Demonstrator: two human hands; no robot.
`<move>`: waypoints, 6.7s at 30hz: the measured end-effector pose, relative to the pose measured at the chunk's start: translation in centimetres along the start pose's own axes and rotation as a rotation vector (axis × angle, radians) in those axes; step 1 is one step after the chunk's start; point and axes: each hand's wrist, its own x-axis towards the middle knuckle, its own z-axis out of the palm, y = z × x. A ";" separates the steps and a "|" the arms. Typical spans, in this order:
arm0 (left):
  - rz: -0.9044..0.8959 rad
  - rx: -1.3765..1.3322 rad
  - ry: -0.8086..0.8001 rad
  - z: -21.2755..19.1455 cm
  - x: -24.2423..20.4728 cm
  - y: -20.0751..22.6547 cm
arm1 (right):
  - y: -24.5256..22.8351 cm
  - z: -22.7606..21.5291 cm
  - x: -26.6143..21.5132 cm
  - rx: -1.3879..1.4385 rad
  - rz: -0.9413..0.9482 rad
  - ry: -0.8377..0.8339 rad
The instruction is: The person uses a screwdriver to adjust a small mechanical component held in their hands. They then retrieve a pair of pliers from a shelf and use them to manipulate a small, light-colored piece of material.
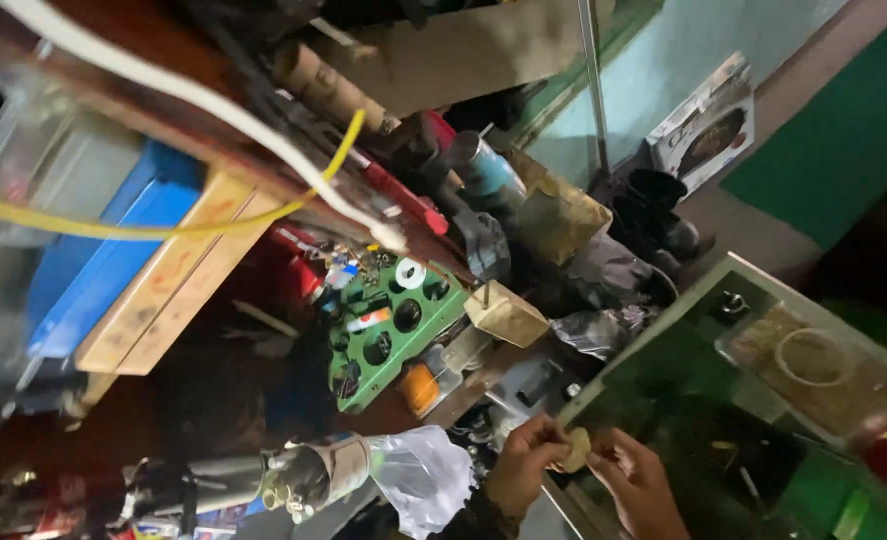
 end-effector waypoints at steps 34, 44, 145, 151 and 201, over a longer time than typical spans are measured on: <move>0.414 -0.444 0.097 -4.2 -2.6 11.6 | -27.1 13.7 17.7 -0.558 -0.892 -0.222; 0.495 -0.563 0.177 -5.1 -4.2 12.6 | -28.2 17.7 20.5 -0.540 -0.926 -0.179; 0.854 0.263 -0.299 4.3 -2.7 18.3 | -37.7 4.8 0.7 -0.633 -1.334 -0.105; 0.828 0.316 -0.529 4.4 -3.2 15.2 | -34.4 5.6 -6.0 -0.653 -1.196 -0.053; 0.116 -0.665 -0.245 2.1 -13.7 -12.9 | -4.8 -1.9 -23.2 -1.213 0.037 0.124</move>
